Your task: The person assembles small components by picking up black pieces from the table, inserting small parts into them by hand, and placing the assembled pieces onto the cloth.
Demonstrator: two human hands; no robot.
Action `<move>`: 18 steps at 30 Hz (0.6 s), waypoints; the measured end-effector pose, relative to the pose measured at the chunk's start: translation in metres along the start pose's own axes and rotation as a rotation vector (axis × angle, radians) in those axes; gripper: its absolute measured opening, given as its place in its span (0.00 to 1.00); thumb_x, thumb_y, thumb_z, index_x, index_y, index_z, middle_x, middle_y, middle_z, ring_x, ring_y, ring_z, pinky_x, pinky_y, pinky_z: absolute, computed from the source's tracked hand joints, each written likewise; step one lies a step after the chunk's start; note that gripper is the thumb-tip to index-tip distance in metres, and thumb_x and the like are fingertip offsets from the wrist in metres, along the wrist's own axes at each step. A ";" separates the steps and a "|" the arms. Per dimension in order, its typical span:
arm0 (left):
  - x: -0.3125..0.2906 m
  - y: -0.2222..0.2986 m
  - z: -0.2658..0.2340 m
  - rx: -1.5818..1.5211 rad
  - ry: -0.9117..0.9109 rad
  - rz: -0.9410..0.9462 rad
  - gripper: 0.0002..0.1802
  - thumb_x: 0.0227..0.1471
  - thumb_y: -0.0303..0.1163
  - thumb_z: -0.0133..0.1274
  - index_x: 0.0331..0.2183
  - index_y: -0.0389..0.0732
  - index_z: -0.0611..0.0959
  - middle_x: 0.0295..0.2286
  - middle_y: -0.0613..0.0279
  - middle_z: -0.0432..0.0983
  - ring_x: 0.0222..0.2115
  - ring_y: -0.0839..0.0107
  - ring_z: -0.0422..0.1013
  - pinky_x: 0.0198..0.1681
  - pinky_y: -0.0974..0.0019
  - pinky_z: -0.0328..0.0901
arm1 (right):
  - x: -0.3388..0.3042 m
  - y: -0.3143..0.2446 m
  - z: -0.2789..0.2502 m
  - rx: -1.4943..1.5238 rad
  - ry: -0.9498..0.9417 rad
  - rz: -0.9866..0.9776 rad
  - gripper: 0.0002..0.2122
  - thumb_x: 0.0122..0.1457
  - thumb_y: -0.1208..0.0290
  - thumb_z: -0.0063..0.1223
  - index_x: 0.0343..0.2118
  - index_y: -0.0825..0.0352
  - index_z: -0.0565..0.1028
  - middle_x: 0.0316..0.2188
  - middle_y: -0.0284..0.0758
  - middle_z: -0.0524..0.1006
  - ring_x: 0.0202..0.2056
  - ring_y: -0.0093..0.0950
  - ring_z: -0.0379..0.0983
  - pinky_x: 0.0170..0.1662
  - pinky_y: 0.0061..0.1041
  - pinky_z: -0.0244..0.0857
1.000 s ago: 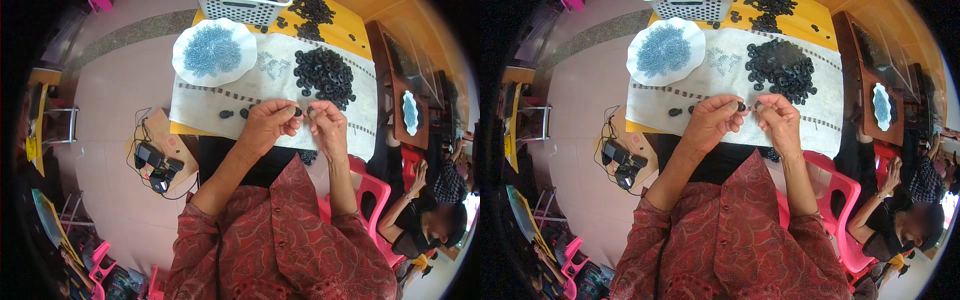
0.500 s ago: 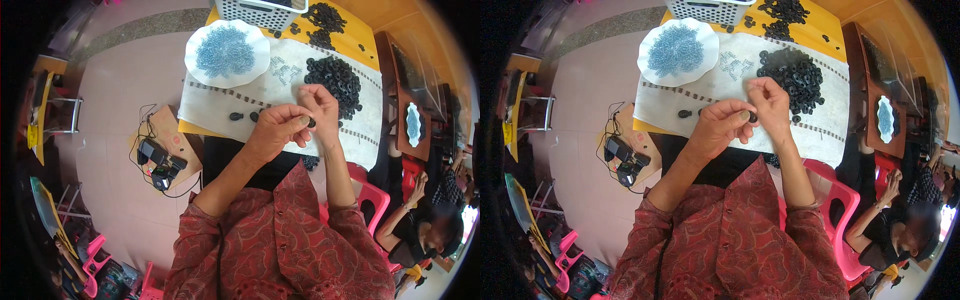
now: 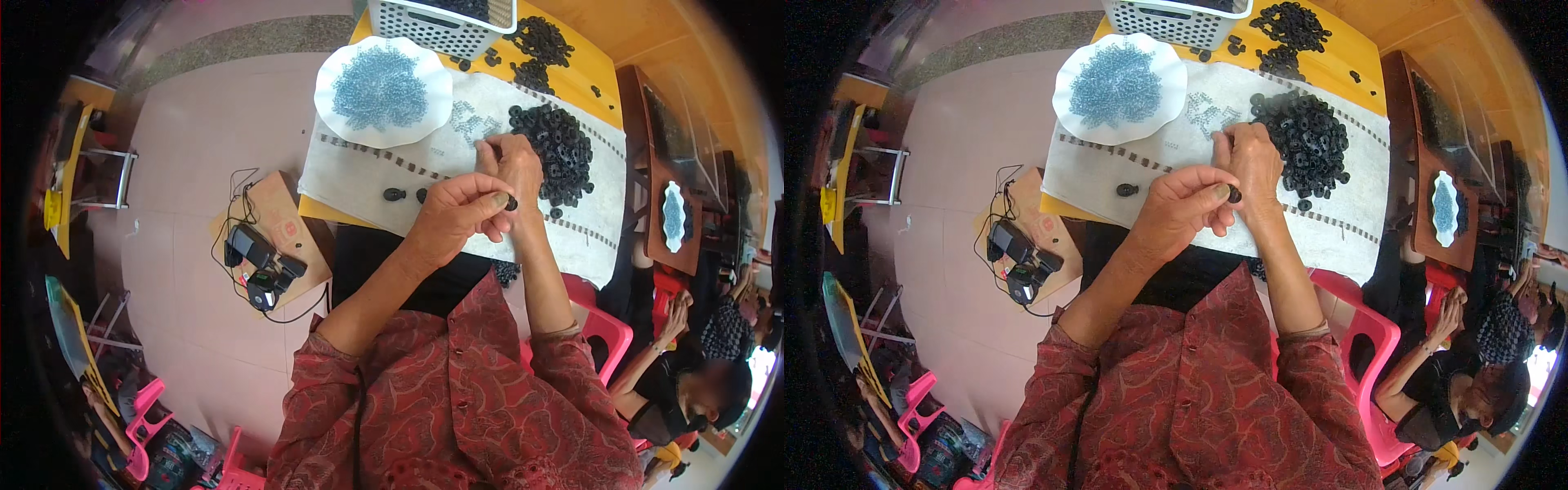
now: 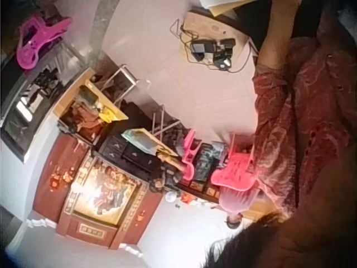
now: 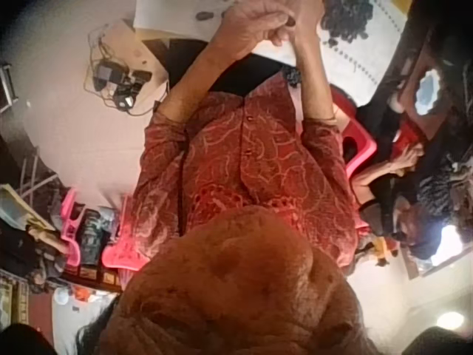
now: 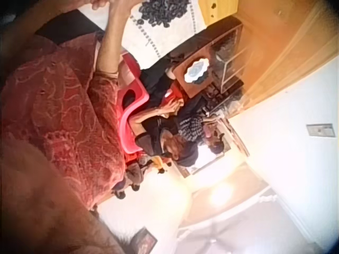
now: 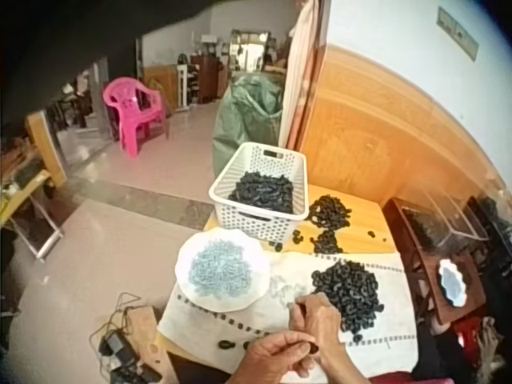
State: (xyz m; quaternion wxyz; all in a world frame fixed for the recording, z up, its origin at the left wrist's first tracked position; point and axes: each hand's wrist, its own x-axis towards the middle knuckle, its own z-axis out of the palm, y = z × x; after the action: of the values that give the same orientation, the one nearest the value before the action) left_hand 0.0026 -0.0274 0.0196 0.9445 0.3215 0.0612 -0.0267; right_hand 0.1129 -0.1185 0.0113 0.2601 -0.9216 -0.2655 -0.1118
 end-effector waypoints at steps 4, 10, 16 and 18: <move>0.001 -0.002 -0.003 -0.019 -0.014 0.014 0.10 0.56 0.24 0.48 0.40 0.33 0.78 0.29 0.57 0.77 0.25 0.74 0.73 0.28 0.71 0.70 | 0.000 0.000 0.001 -0.010 -0.016 0.006 0.08 0.52 0.67 0.55 0.27 0.66 0.76 0.25 0.44 0.73 0.25 0.44 0.73 0.28 0.39 0.67; 0.003 -0.004 -0.008 -0.053 0.055 0.031 0.10 0.56 0.25 0.49 0.40 0.33 0.78 0.30 0.55 0.78 0.25 0.74 0.73 0.28 0.71 0.70 | -0.005 0.009 -0.004 0.038 0.034 -0.019 0.06 0.53 0.70 0.53 0.27 0.68 0.75 0.26 0.46 0.73 0.26 0.45 0.73 0.28 0.39 0.66; 0.007 -0.006 -0.017 -0.084 0.162 0.046 0.11 0.56 0.28 0.50 0.40 0.33 0.78 0.30 0.56 0.78 0.26 0.74 0.74 0.29 0.72 0.70 | -0.018 0.005 -0.032 0.715 -0.195 0.364 0.08 0.58 0.70 0.51 0.30 0.72 0.74 0.19 0.31 0.72 0.19 0.18 0.65 0.22 0.21 0.59; 0.008 -0.006 -0.018 -0.099 0.175 0.054 0.11 0.55 0.29 0.51 0.39 0.33 0.78 0.30 0.57 0.78 0.26 0.74 0.74 0.29 0.72 0.70 | -0.020 -0.008 -0.056 0.911 -0.313 0.522 0.08 0.59 0.71 0.51 0.30 0.71 0.74 0.19 0.26 0.70 0.17 0.13 0.60 0.19 0.13 0.51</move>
State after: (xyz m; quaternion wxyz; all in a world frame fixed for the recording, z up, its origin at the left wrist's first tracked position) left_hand 0.0080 -0.0214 0.0009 0.9507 0.2771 0.1362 0.0299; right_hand 0.0883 -0.1516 0.0549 0.6094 -0.7566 -0.0849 0.2211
